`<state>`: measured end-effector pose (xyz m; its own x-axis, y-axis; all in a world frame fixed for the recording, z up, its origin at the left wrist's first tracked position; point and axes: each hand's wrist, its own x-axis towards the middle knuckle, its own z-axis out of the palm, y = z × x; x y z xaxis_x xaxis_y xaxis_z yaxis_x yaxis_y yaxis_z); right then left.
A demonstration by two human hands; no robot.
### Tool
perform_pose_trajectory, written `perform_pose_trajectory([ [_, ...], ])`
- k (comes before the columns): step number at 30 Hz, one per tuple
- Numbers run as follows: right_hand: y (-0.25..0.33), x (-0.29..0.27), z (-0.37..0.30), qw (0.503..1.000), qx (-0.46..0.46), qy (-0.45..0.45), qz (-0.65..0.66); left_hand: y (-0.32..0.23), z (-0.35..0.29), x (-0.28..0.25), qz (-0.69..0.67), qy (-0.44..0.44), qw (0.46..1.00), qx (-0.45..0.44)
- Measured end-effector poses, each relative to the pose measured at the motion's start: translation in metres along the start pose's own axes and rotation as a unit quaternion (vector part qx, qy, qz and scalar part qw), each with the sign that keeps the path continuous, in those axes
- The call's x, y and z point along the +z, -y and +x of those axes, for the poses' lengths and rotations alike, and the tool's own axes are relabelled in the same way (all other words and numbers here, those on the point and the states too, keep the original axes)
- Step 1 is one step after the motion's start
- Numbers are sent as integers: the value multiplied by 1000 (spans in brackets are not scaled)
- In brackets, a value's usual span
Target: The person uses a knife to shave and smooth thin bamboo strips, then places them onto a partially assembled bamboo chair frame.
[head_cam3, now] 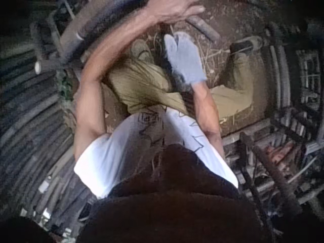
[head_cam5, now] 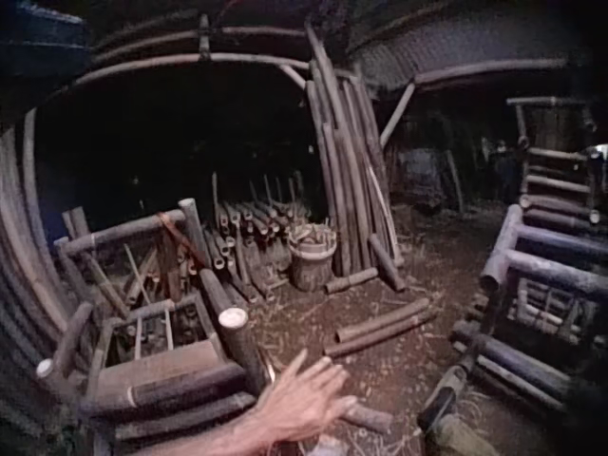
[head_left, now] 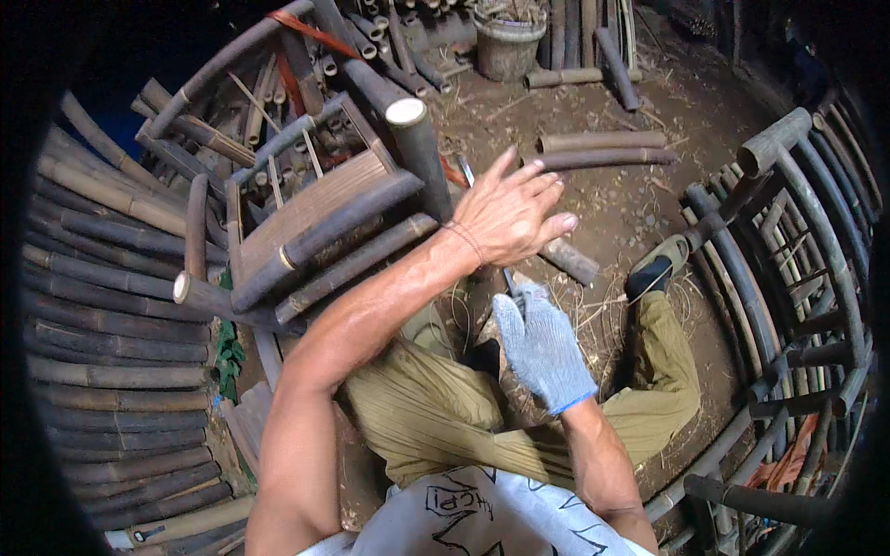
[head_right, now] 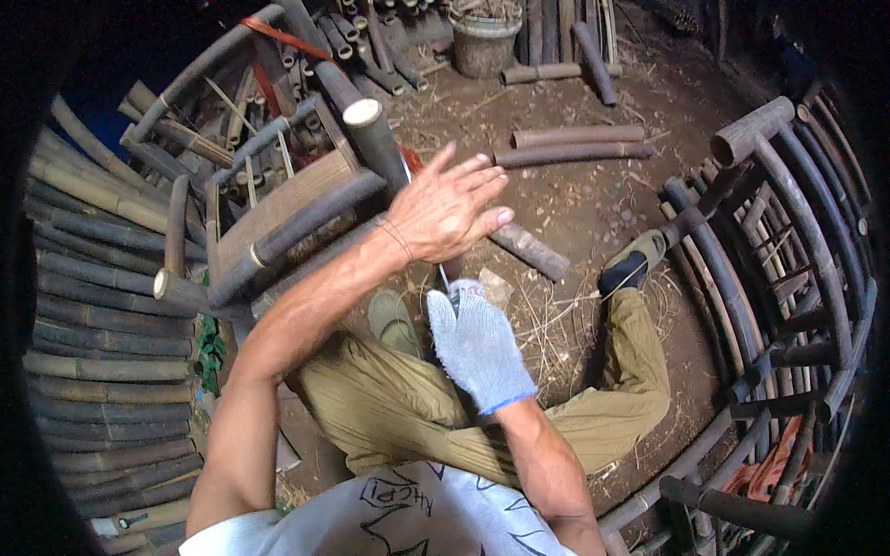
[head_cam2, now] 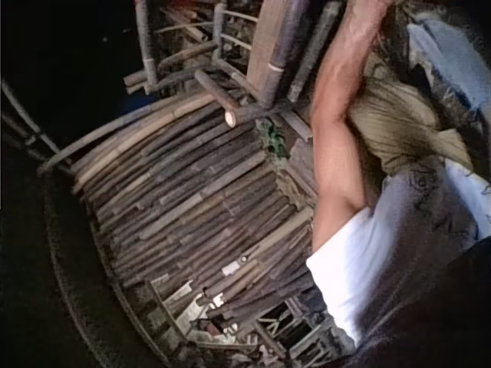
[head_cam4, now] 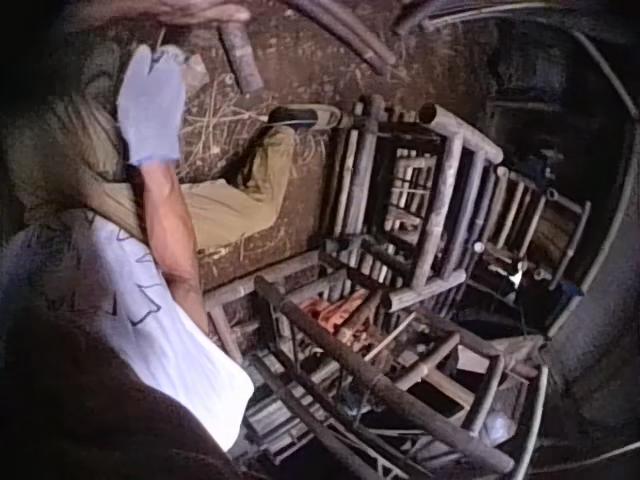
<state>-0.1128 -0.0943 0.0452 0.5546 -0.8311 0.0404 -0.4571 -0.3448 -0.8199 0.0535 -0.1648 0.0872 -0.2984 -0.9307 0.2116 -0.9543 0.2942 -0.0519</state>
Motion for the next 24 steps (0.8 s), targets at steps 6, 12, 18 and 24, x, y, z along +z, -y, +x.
perform_pose_trajectory([
  [6, -15, -21, 21, 998, 62, 8, 12, -8, 24, -53, -186, -300, 934, 52],
  [12, -43, -31, 66, 998, -39, -22, -38, 42, -26, -3, -131, 0, 991, -6],
  [18, -46, -73, 107, 943, -101, -75, -307, 66, -22, 29, -280, -85, 954, -59],
  [24, -32, -56, 54, 991, 84, -32, 103, 48, -62, 26, -398, -185, 887, -147],
])
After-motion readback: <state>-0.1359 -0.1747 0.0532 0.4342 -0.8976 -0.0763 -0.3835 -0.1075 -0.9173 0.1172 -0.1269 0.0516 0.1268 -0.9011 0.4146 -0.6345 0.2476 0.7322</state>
